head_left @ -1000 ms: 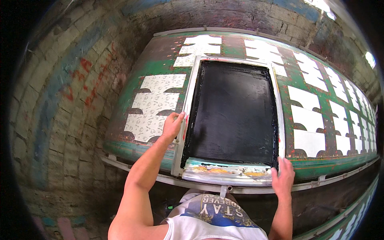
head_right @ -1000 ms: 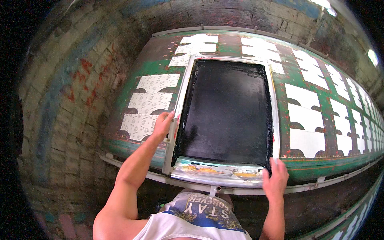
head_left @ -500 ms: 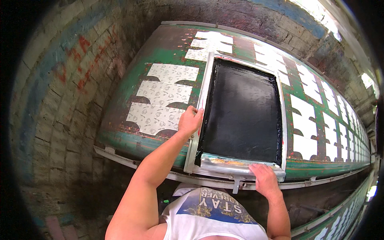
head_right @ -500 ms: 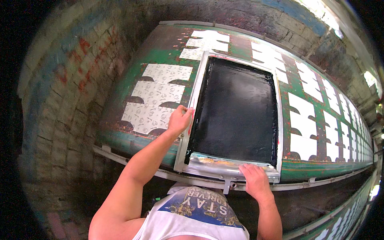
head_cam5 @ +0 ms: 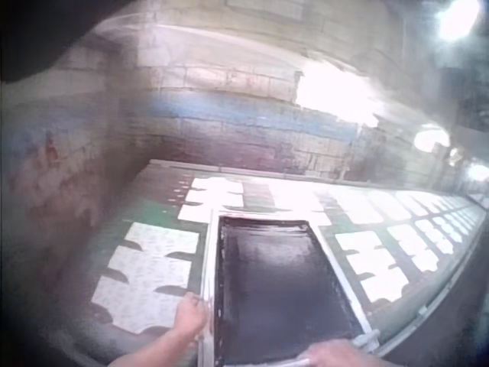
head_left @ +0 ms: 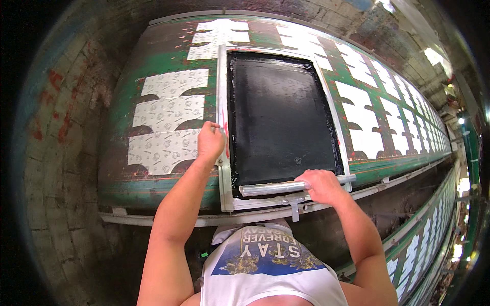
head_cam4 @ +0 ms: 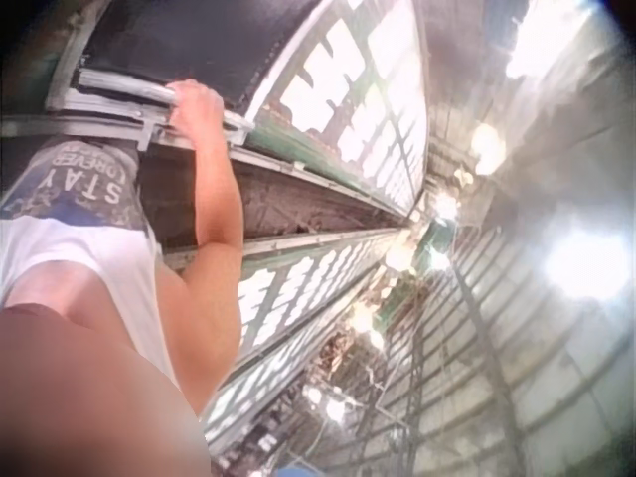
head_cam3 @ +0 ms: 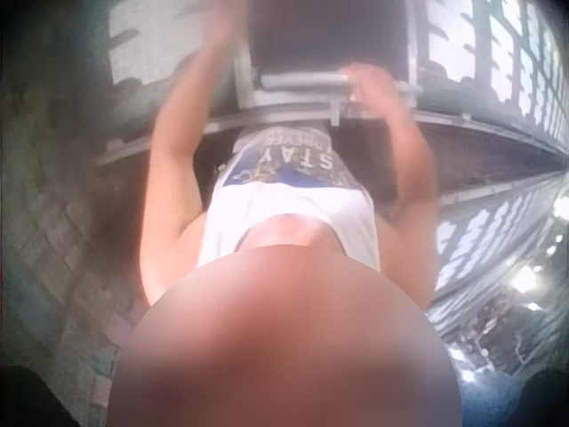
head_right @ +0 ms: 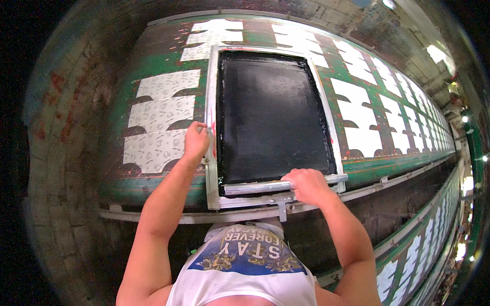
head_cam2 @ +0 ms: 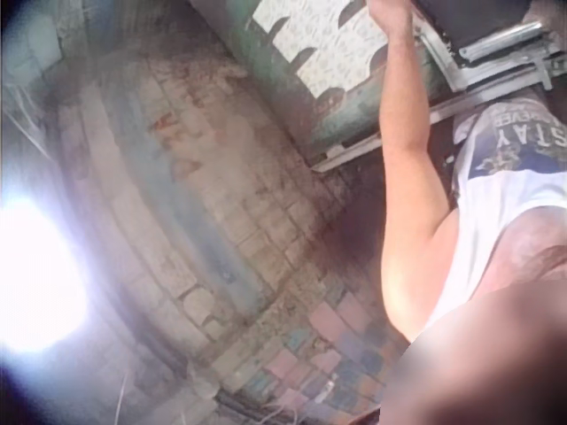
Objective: The person uses a squeegee to spread black ink across a screen printing frame placed over a patterned surface. They repeatedly pull the squeegee across the screen to ensure even ink coverage, then lift and reposition the frame to continue the process.
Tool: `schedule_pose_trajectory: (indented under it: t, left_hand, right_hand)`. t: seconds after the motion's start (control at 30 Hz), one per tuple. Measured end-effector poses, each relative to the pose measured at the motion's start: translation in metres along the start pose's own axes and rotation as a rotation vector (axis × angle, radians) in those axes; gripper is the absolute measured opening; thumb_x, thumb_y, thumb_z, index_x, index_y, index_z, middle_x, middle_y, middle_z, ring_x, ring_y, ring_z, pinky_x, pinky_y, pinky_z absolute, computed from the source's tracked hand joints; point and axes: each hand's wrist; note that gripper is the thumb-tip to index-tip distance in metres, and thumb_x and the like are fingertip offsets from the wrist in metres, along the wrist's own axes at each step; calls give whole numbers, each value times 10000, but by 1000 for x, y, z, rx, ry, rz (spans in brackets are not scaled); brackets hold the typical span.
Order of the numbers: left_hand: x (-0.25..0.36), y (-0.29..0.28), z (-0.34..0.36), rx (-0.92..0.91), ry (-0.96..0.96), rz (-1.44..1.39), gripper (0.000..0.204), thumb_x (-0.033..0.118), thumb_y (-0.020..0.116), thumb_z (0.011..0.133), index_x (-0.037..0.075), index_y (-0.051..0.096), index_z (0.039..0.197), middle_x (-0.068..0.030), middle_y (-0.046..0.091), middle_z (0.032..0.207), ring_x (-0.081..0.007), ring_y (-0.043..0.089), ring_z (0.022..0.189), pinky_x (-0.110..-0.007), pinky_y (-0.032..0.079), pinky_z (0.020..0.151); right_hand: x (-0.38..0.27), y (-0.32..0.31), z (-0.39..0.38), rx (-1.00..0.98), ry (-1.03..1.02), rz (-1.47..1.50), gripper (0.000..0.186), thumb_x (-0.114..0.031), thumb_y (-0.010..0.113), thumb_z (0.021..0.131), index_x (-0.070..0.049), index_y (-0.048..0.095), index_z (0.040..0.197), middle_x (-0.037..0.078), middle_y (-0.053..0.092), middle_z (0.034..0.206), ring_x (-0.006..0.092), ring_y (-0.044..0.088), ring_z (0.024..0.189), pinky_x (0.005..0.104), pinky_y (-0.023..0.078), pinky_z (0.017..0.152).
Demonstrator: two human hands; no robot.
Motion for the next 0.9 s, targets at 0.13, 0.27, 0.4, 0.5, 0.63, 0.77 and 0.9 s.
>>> schedule_pose_trajectory:
  t: [0.13, 0.27, 0.4, 0.5, 0.63, 0.77, 0.9]
  left_hand:
    - [6, -1, -2, -1, -35, 77, 165, 154, 630, 1032, 93, 688, 1175, -253, 769, 1049, -452, 749, 1033, -525, 571, 911]
    - [12, -1, -5, 21, -23, 158, 155, 158, 642, 1031, 84, 679, 1161, -259, 766, 1041, -469, 739, 1031, -547, 563, 893]
    - [14, 0, -3, 32, -12, 189, 154, 154, 645, 1037, 77, 686, 1163, -273, 764, 1032, -477, 736, 1018, -548, 558, 892]
    - [14, 1, -2, 20, -43, 211, 159, 156, 648, 1041, 70, 694, 1167, -277, 764, 1039, -481, 735, 1021, -544, 557, 893]
    - [14, 2, -1, 40, 9, 220, 160, 134, 652, 1043, 49, 697, 1171, -258, 764, 997, -425, 752, 943, -506, 564, 859]
    - [15, 3, -1, 10, -157, 151, 143, 127, 660, 1051, 41, 696, 1159, -208, 745, 915, -316, 722, 819, -447, 562, 806]
    - [18, 6, -1, 19, -158, 142, 126, 125, 664, 1062, 39, 696, 1148, -183, 739, 898, -276, 703, 789, -432, 560, 790]
  right_hand:
    - [19, -36, 36, -202, 33, 36, 335, -132, 783, 852, -171, 797, 1185, 126, 790, 1146, 396, 746, 1097, 527, 591, 929]
    - [50, -67, 93, -196, 20, -2, 315, -208, 843, 851, -178, 786, 1159, 143, 798, 1113, 408, 750, 1096, 548, 594, 934]
    - [93, -94, 173, -98, 36, -99, 356, -206, 847, 829, -186, 792, 1180, 120, 796, 1133, 393, 746, 1108, 518, 597, 959]
    - [126, -115, 237, 49, -18, -135, 194, -168, 772, 851, -186, 756, 1043, 137, 794, 1026, 418, 763, 1042, 573, 604, 877]
    - [162, -136, 319, 178, -31, -179, 271, -89, 674, 836, -202, 767, 1065, 149, 794, 1017, 416, 769, 1044, 571, 606, 878]
    - [186, -148, 385, 268, 1, -248, 276, -82, 665, 860, -178, 771, 1096, 145, 800, 1040, 400, 774, 1061, 557, 612, 900]
    - [206, -155, 425, 288, 44, -220, 290, -74, 641, 885, -162, 766, 1132, 158, 795, 1108, 395, 762, 1109, 551, 600, 929]
Point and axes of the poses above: each hand's wrist, its own z-axis towards the middle knuckle, its own y-axis out of the palm, x = y × z
